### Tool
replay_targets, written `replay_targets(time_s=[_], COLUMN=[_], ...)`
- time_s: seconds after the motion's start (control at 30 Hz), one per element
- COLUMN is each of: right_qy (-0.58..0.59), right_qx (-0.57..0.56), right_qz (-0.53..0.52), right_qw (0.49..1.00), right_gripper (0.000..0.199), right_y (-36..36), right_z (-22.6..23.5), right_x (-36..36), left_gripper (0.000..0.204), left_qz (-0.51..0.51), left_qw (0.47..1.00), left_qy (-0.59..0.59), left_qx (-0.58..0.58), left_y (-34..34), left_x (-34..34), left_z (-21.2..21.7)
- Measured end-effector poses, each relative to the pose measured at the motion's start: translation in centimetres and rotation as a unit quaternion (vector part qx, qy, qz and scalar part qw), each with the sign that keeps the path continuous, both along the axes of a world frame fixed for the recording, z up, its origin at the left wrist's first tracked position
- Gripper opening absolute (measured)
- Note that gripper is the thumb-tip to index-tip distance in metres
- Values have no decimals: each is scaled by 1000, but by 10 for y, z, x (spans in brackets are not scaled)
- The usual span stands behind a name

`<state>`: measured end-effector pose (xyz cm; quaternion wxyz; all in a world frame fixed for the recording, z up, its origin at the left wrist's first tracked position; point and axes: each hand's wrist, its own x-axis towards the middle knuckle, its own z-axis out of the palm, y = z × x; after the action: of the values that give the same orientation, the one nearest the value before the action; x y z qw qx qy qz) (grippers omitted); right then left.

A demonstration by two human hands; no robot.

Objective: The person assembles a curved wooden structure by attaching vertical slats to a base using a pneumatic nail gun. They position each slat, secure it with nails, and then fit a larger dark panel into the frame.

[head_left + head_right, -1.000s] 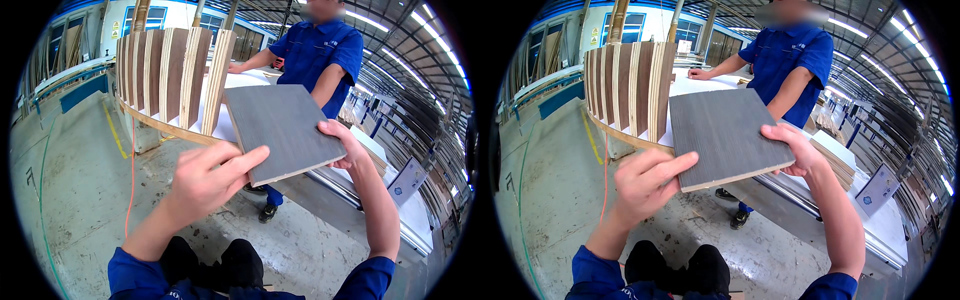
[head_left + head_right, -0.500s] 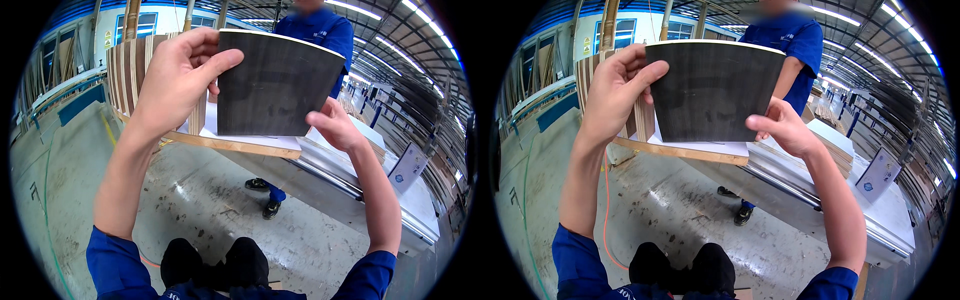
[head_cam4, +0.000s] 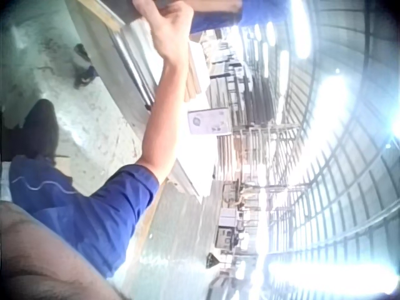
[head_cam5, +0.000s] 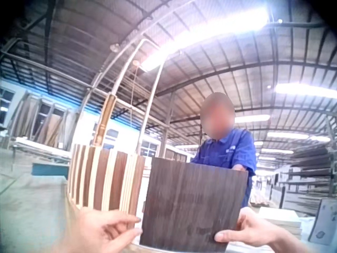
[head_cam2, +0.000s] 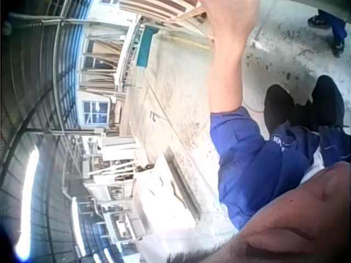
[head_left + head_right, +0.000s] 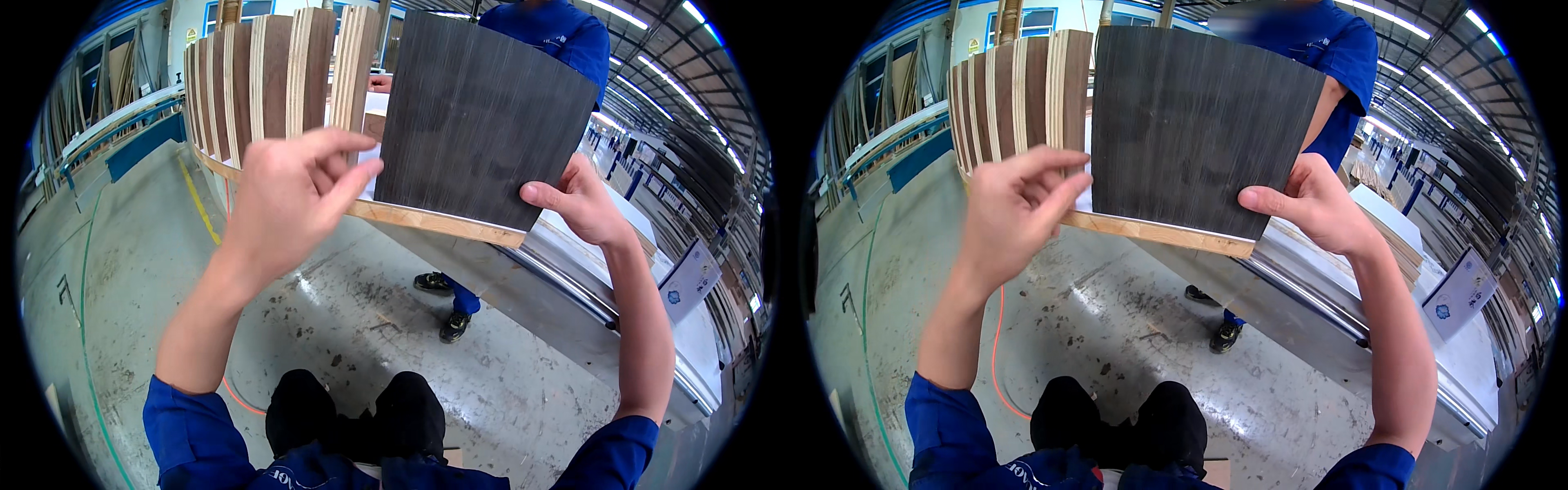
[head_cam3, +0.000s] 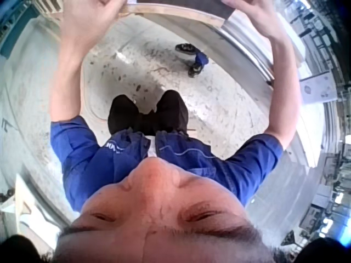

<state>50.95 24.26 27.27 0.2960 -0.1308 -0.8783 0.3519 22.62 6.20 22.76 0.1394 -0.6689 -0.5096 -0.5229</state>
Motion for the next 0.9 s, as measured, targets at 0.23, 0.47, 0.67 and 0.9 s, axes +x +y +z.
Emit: replay_targets(time_s=[0.23,0.47,0.67,0.9], right_qy=[-29,-110,-157,-138], right_qx=[21,52,48,66], right_qz=[-10,31,10,22], right_qw=[999,992,986,988], right_gripper=[29,29,25,24], right_y=[4,7,5,10], right_z=[0,6,8,4], right_x=[-1,8,9,9], left_gripper=[25,13,8,9], left_qz=[-8,30,30,56], left_qw=[999,994,992,987], left_qy=[22,60,61,102], left_qx=[-41,-89,-111,-112], left_y=[5,1,3,2], left_x=[4,10,13,14], left_z=[-14,-10,-7,-6])
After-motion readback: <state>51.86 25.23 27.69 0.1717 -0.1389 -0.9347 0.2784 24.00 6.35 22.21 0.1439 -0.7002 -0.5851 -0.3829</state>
